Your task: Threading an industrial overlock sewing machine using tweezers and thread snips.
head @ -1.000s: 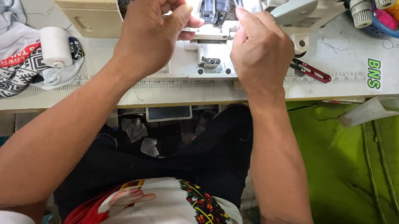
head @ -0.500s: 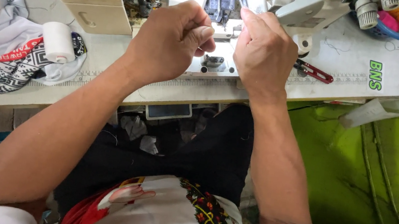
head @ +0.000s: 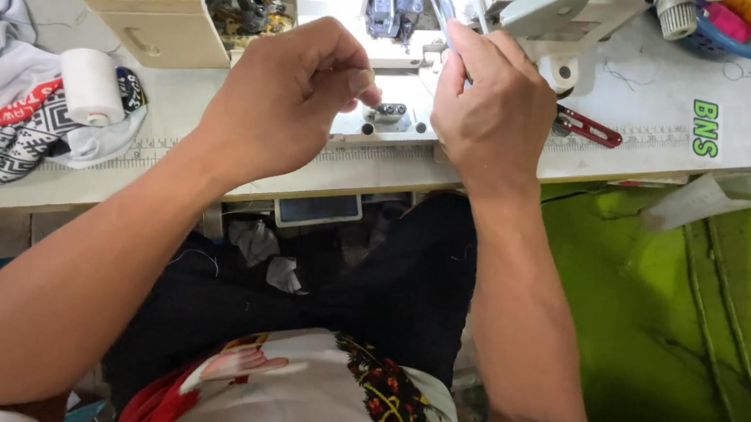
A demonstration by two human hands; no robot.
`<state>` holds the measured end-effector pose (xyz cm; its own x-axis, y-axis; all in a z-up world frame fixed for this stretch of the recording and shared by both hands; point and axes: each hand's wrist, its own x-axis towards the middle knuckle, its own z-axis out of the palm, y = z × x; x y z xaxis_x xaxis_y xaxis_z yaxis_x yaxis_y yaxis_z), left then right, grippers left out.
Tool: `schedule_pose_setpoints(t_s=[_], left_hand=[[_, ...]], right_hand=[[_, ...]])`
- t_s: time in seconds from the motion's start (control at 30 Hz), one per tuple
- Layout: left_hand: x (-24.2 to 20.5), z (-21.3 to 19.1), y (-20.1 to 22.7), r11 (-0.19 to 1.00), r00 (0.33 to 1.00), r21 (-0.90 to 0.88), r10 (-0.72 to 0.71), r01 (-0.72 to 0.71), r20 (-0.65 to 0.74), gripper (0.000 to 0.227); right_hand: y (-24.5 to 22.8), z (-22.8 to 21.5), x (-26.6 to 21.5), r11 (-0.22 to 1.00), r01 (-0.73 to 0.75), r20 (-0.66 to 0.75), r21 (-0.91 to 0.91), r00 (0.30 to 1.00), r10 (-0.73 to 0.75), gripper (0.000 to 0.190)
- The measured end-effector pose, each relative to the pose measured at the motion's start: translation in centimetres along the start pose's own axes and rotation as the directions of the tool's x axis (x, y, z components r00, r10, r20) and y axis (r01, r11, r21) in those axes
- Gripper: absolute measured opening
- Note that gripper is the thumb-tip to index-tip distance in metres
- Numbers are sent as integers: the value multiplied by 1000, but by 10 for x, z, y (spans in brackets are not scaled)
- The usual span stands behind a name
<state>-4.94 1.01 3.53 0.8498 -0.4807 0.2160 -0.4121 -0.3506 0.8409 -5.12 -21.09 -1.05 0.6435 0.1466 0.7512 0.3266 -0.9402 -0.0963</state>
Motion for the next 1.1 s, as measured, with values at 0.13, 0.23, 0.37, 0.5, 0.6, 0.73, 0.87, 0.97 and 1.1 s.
schedule_pose_setpoints(t_s=[0.13,0.23,0.37,0.5,0.6,0.73,0.87,0.97,1.1], left_hand=[[-4,3,5,999,1000,36,-5,6,-11,9],[-10,8,4,982,990,124,143,-140,-18,8],[-20,14,3,919,936,204,351,-337,-33,7],[-36,14,-12,701,834,551,552,-452,-18,13],[-56,7,-8,875,891,315,428,-367,-151,9],[-77,1,-18,916,935,337,293,-216,-197,8],[-101,-24,-10,965,956,224,189,-138,-224,12],[-125,-37,-14,971,955,237,109,-42,-277,13],[-153,-46,-16,947,881,75,-261,313,-394,17]], right_hand=[[3,-6,-2,1000,5,6,13,1000,-5,25],[1,-16,-4,999,27,11,46,1000,-27,23],[-13,-40,-4,937,-309,208,165,939,274,32],[12,-49,-40,697,-509,363,505,858,364,28],[1,-67,-55,463,-531,397,710,844,361,44],[-8,-81,-75,306,-531,459,790,843,279,43],[-6,-95,-90,556,-732,730,394,617,294,34],[6,-104,-106,614,-731,779,297,557,287,34],[37,-125,-121,676,-633,674,379,689,267,35]])
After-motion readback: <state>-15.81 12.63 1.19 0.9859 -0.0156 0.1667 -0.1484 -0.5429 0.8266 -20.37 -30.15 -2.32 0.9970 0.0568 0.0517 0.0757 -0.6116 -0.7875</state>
